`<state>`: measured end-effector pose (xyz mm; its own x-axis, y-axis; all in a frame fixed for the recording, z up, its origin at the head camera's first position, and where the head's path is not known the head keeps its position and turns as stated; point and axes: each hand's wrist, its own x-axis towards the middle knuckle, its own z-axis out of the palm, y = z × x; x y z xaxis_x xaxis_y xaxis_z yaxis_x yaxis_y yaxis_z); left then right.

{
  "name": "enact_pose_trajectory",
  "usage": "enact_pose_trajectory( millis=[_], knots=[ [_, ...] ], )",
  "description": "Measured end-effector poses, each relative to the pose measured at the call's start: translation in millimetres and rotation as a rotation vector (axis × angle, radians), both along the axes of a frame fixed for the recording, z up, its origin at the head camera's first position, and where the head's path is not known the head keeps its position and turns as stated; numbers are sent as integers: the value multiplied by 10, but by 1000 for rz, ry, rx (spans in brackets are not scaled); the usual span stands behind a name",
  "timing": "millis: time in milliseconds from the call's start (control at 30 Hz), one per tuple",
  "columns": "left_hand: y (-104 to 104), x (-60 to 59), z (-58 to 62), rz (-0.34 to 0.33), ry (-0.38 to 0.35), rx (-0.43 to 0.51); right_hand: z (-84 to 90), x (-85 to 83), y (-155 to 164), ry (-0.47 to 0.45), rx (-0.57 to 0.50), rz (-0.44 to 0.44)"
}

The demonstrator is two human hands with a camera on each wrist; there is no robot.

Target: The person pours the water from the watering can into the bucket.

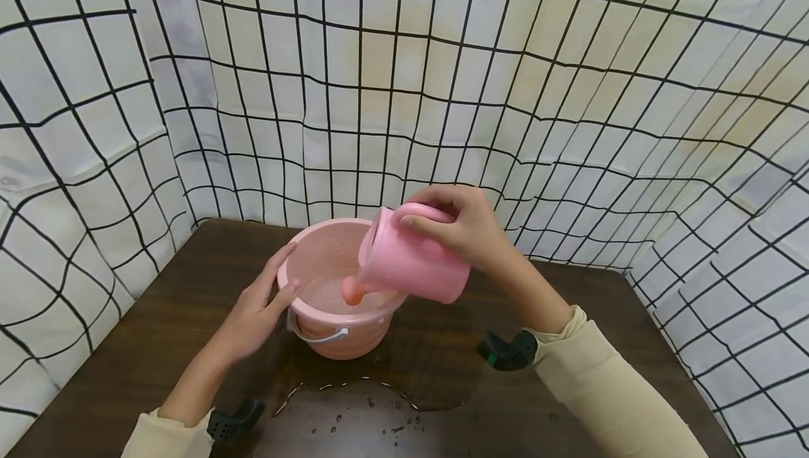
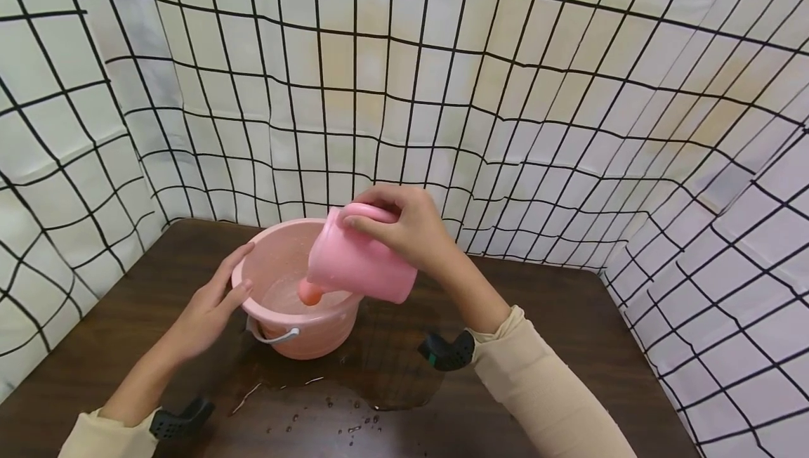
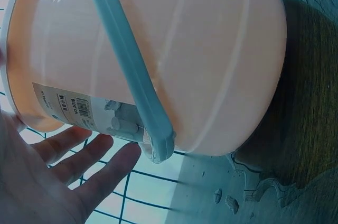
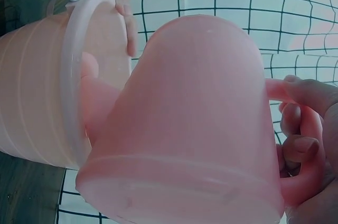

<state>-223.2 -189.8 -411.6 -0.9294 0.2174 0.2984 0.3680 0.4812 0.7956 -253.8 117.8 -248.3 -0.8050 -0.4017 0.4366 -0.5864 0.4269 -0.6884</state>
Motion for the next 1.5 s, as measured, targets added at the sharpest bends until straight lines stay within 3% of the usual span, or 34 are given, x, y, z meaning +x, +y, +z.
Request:
enact_pose_trajectory(
  millis=[367, 1500],
  knots=[
    [46, 5, -63, 11, 0, 4, 4, 15, 41, 11, -1, 15],
    [36, -13, -4, -31, 13, 26, 54, -20, 27, 23, 23, 7]
  ],
)
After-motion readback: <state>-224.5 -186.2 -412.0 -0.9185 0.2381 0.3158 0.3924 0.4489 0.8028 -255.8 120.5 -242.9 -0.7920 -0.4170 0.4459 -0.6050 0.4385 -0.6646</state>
